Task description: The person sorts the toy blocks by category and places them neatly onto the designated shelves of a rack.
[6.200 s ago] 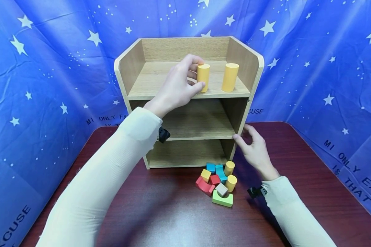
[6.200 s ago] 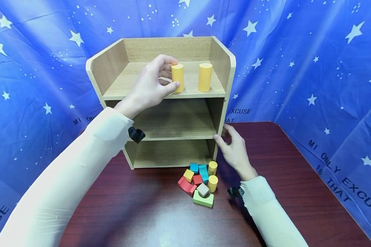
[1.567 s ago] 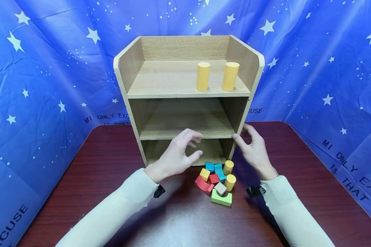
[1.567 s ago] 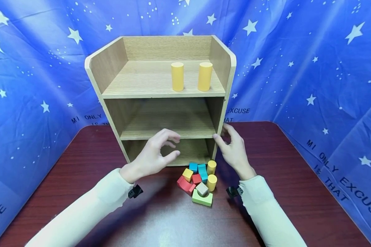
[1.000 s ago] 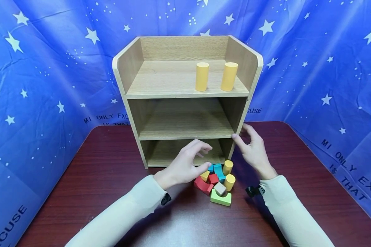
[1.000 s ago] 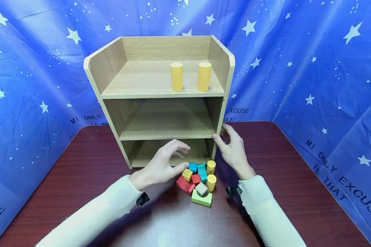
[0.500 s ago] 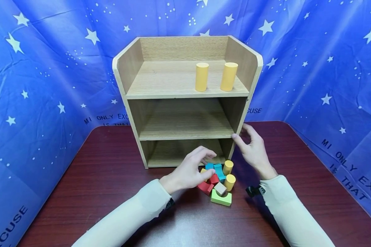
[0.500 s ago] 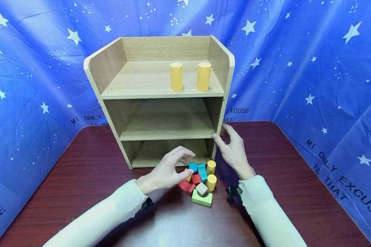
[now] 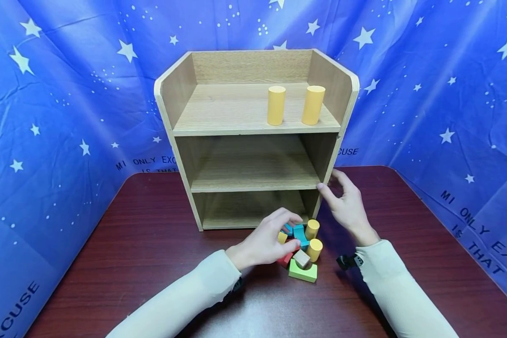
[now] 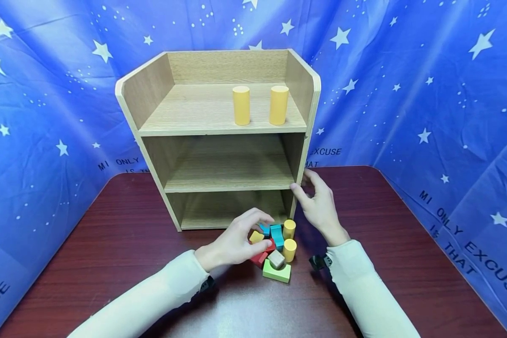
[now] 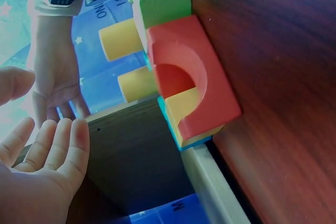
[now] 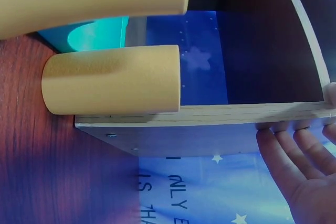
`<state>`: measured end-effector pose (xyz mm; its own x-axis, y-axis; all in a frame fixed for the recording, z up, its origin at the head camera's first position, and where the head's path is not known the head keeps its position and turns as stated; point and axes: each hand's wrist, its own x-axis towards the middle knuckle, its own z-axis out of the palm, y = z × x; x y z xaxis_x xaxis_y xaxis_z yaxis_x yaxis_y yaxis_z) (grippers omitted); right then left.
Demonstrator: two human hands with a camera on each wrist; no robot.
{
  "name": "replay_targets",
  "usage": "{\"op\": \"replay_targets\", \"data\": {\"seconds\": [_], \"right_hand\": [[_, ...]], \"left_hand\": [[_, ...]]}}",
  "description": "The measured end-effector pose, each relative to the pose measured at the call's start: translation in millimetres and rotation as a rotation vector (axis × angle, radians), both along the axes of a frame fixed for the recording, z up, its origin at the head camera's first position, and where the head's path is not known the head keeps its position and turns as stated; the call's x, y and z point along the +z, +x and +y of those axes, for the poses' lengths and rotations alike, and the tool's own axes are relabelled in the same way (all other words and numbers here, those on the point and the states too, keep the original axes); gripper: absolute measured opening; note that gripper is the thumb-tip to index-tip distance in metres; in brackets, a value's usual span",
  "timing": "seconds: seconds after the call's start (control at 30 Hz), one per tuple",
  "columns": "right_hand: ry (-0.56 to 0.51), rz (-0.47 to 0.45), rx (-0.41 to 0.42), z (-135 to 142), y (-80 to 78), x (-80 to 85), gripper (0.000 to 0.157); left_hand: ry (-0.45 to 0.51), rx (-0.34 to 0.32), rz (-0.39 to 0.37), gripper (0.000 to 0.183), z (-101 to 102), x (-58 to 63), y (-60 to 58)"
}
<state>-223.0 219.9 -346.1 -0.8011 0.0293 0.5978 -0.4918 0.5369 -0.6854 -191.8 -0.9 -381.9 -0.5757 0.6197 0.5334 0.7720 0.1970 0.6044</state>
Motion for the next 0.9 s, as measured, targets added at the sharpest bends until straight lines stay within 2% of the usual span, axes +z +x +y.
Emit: {"op": "replay_targets", "data": {"seconds": [0.1,0.2,0.3,0.5,0.73,0.9], "right_hand": [[0.005,-0.001,-0.006,-6,9.2,10.1,0.039],[0.006,0.001,-0.009,-8,11.5,12.5,0.038],[-0.003,0.007,-0.002,-3,4.3,4.6,0.039],[-0.009,0.005,-0.002,9,-11.4,-12.6,0.041],[0.001,0.019,0.001,11,-13.5,-14.6,0.041],[-0.009,0.013,0.009,10,-12.7,-14.2,0.041]], "left_hand": [[-0.018,-0.001,-0.011,0.041,3,-3.4,1.4],[-0.028,-0.012,-0.037,0.041,5,-6.5,2.7],[-0.028,-0.019,-0.050,0.041,7,-9.6,3.2],[-0.065,0.003,-0.005,0.041,12,-16.5,2.0],[-0.076,0.008,-0.014,0.040,17,-20.6,1.2],[-0.141,0.043,0.018,0.040,20,-25.1,1.2]]}}
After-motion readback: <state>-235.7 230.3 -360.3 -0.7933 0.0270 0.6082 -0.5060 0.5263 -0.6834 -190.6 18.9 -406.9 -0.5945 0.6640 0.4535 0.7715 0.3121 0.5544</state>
